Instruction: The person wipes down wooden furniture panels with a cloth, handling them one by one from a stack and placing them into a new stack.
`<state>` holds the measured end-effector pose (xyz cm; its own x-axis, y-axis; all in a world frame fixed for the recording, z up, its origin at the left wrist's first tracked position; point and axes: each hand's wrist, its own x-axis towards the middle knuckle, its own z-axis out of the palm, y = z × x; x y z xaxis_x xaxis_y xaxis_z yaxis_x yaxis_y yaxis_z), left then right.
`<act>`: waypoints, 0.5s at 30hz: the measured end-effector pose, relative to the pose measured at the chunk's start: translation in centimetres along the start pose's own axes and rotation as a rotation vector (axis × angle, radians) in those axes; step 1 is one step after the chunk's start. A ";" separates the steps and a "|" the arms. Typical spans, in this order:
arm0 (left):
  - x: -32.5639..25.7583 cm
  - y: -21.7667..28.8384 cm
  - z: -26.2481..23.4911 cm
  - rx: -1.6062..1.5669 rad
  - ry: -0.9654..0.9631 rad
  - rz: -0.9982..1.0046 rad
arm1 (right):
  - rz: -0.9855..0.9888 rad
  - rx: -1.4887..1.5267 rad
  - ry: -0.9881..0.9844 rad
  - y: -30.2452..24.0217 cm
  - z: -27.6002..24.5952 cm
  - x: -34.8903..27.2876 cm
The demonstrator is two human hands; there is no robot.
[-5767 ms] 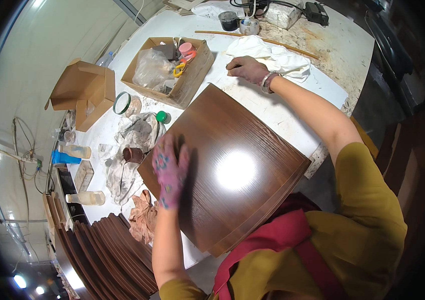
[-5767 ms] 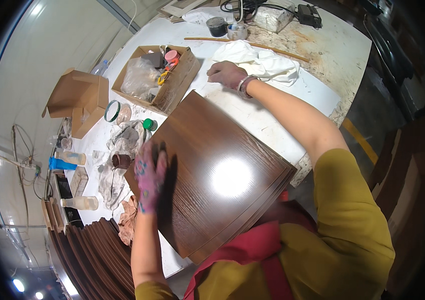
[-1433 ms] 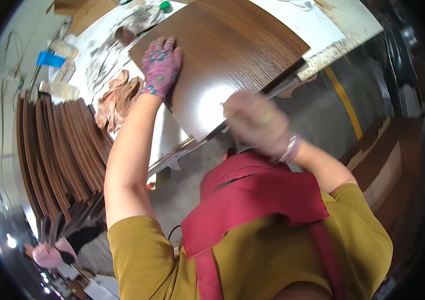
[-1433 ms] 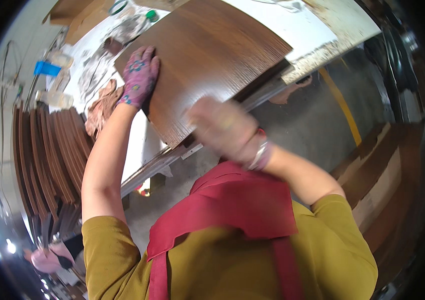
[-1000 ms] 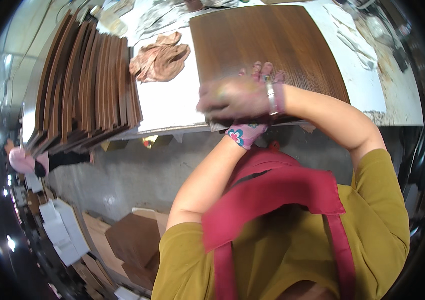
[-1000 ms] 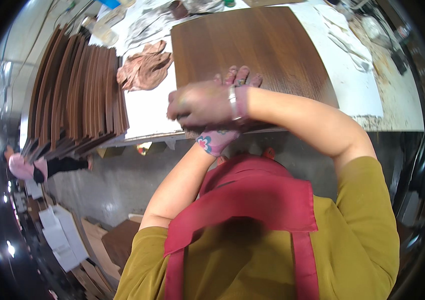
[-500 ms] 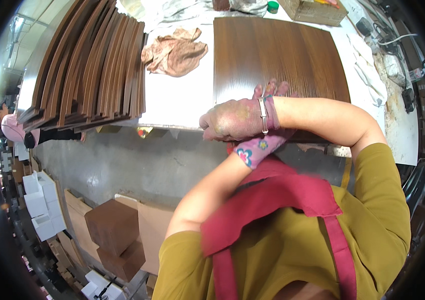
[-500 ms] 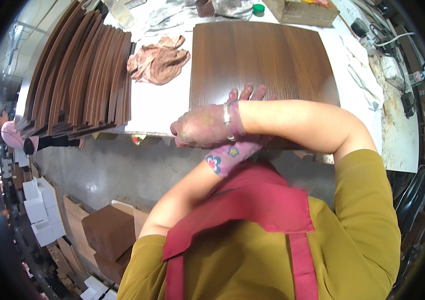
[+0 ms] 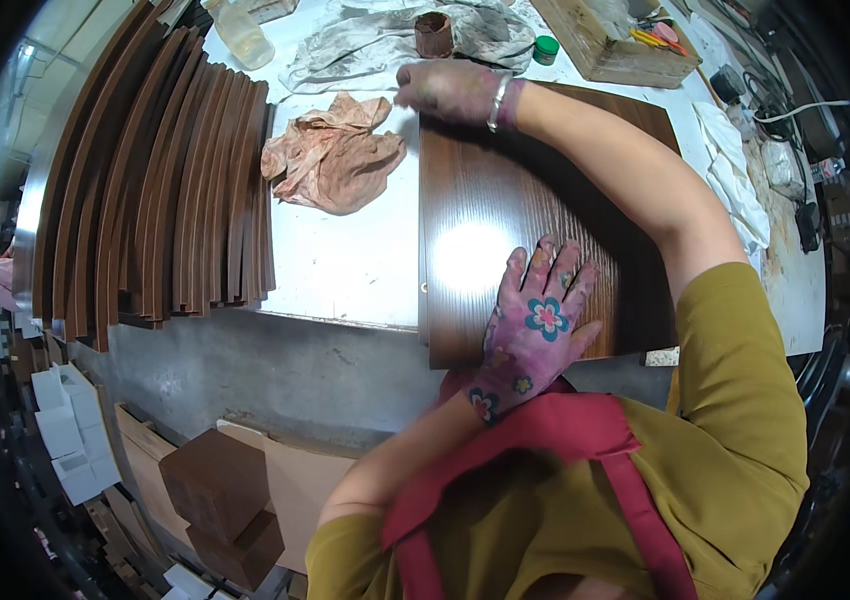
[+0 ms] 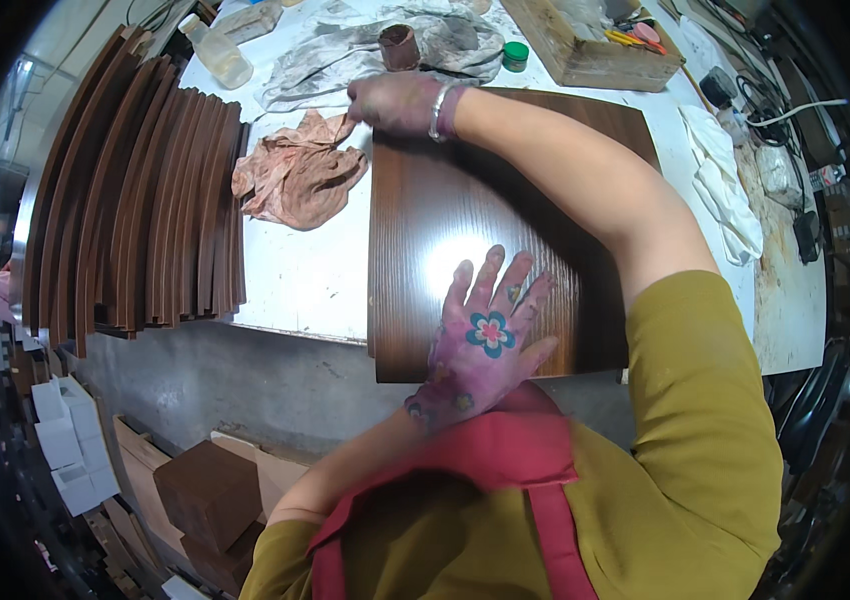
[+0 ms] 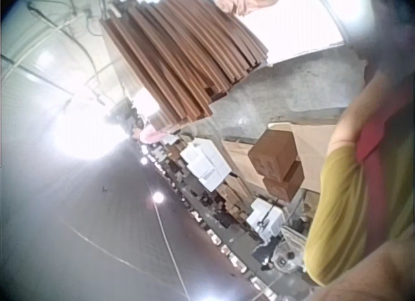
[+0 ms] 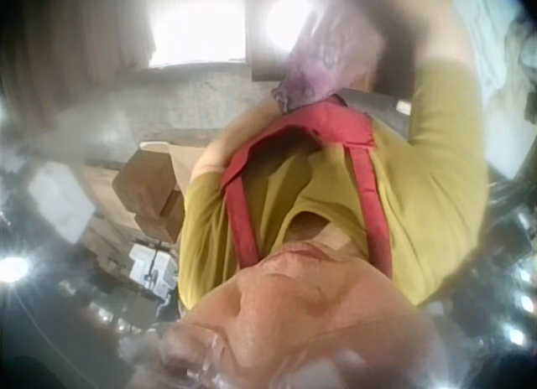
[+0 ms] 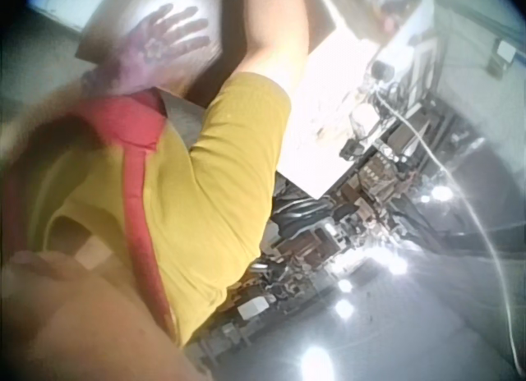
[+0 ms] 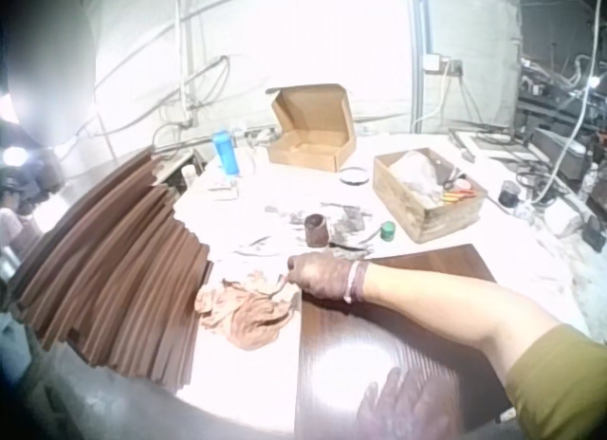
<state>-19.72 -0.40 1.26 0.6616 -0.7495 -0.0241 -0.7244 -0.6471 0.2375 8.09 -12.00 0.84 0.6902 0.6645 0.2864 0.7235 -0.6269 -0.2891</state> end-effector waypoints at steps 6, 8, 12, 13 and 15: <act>0.3 -0.1 -0.5 0.035 -0.038 0.002 | 0.327 0.040 0.137 1.0 -2.9 -0.2; 0.4 0.1 0.0 0.040 -0.053 -0.018 | 0.307 0.143 0.257 0.5 -3.8 -3.0; -1.0 -1.1 -1.7 -0.288 0.112 0.019 | 0.469 0.489 0.398 -0.8 -7.6 -11.0; -2.0 -2.1 -1.1 -0.467 0.237 0.003 | 0.533 0.533 0.451 -1.1 -8.6 -13.7; -5.0 -4.4 -2.6 -0.630 0.376 -0.136 | 0.672 0.781 0.564 -1.7 -10.8 -19.7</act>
<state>-19.32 6.59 2.88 0.8411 -0.4970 0.2134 -0.4577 -0.4437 0.7705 -6.60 -28.35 5.54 0.9802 -0.1017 0.1700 0.1427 -0.2328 -0.9620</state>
